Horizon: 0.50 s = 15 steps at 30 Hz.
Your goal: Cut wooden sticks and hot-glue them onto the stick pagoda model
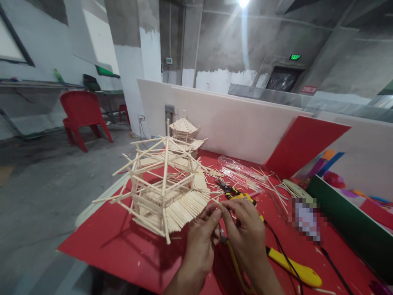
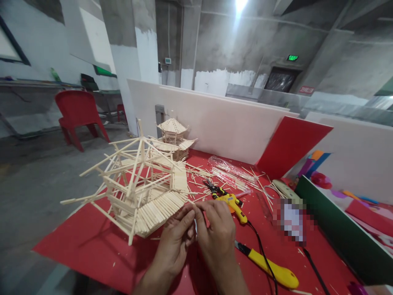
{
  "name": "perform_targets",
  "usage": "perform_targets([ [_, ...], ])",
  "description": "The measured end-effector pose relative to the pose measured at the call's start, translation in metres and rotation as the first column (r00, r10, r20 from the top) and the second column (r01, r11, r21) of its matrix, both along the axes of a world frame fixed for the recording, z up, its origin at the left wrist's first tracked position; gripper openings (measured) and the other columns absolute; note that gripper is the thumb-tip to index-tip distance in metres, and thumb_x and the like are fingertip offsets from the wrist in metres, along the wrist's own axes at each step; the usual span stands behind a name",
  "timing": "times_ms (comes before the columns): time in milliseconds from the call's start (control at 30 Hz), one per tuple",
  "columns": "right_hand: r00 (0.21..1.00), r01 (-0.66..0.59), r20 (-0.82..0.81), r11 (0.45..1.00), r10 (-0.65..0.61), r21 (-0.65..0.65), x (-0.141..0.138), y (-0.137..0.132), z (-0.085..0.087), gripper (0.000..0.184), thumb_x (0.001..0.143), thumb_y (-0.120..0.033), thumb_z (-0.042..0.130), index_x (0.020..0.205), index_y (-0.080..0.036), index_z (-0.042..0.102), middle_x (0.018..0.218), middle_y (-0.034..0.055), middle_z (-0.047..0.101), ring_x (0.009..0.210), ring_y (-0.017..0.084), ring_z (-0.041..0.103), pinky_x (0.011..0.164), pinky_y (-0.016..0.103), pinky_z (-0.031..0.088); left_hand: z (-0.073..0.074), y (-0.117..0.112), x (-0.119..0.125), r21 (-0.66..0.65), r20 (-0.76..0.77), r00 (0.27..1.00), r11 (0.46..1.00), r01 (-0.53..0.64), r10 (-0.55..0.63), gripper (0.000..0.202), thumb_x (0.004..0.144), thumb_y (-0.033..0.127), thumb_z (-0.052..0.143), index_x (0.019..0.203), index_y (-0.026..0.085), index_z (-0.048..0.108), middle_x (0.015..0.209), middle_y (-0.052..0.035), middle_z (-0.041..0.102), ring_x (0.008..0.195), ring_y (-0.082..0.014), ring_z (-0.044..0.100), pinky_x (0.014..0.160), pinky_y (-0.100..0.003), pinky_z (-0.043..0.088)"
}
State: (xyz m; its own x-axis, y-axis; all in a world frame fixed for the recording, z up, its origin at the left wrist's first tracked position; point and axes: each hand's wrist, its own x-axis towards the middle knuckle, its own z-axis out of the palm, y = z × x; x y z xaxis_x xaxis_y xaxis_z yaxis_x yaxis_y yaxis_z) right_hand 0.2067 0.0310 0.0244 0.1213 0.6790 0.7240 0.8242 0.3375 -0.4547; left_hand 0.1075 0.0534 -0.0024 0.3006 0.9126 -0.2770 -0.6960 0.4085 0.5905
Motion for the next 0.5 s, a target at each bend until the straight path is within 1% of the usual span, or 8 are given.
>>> perform_targets([
  [33,1.000,0.010,0.015,1.000,-0.010,0.013,-0.002,0.004,0.002,0.013,0.096,-0.025,0.058,0.095,-0.021,0.070,0.087,0.0049,0.067,0.083,0.018,0.058,0.077,0.032,0.046,0.001,0.000,-0.001,-0.010,-0.001,1.000,1.000,-0.015,0.015,0.041,0.054,0.036,0.094,0.080,0.014,0.071,0.049,0.0065,0.053,0.040,-0.0035,0.038,0.039,-0.016,0.024],
  [133,0.997,0.017,0.069,1.000,-0.019,0.022,-0.006,0.015,0.004,0.013,0.097,-0.026,0.058,0.097,-0.022,0.070,0.087,0.0044,0.065,0.083,0.018,0.056,0.077,0.033,0.044,0.001,0.001,-0.002,-0.064,-0.013,0.995,0.993,-0.100,0.099,0.037,0.055,0.038,0.092,0.066,0.015,0.065,0.047,0.0058,0.051,0.042,-0.0051,0.040,0.042,-0.019,0.026],
  [167,0.996,0.016,0.092,1.000,-0.019,0.025,-0.007,0.018,0.004,0.013,0.096,-0.026,0.058,0.098,-0.022,0.071,0.087,0.0043,0.065,0.083,0.018,0.056,0.077,0.033,0.044,0.002,0.002,-0.002,-0.090,-0.012,0.992,0.988,-0.124,0.123,0.037,0.056,0.039,0.092,0.065,0.015,0.065,0.048,0.0054,0.052,0.044,-0.0059,0.041,0.043,-0.020,0.027],
  [267,0.986,0.021,0.162,0.999,-0.026,0.036,-0.008,0.024,0.003,0.012,0.096,-0.025,0.059,0.097,-0.021,0.070,0.087,0.0042,0.063,0.083,0.019,0.054,0.076,0.033,0.042,0.003,0.002,-0.001,-0.139,-0.007,0.985,0.975,-0.170,0.171,0.033,0.058,0.039,0.091,0.071,0.017,0.070,0.054,0.0044,0.055,0.047,-0.0079,0.043,0.044,-0.022,0.029],
  [400,0.977,0.027,0.210,1.000,-0.030,0.014,-0.007,0.025,0.004,0.011,0.095,-0.023,0.060,0.096,-0.019,0.070,0.087,0.0044,0.063,0.082,0.019,0.052,0.076,0.033,0.040,0.006,0.000,0.001,-0.096,-0.020,0.984,0.979,-0.180,0.179,0.031,0.059,0.037,0.090,0.077,0.017,0.074,0.061,0.0020,0.061,0.050,-0.0095,0.046,0.046,-0.024,0.032],
  [500,0.970,0.044,0.239,0.999,-0.043,0.005,-0.006,0.025,0.007,0.012,0.095,-0.023,0.058,0.095,-0.019,0.070,0.086,0.0045,0.062,0.081,0.019,0.052,0.074,0.033,0.039,0.009,0.001,0.002,-0.093,0.008,0.983,0.979,-0.181,0.183,0.036,0.057,0.037,0.091,0.084,0.017,0.076,0.067,0.0010,0.065,0.053,-0.0102,0.050,0.047,-0.023,0.034],
])
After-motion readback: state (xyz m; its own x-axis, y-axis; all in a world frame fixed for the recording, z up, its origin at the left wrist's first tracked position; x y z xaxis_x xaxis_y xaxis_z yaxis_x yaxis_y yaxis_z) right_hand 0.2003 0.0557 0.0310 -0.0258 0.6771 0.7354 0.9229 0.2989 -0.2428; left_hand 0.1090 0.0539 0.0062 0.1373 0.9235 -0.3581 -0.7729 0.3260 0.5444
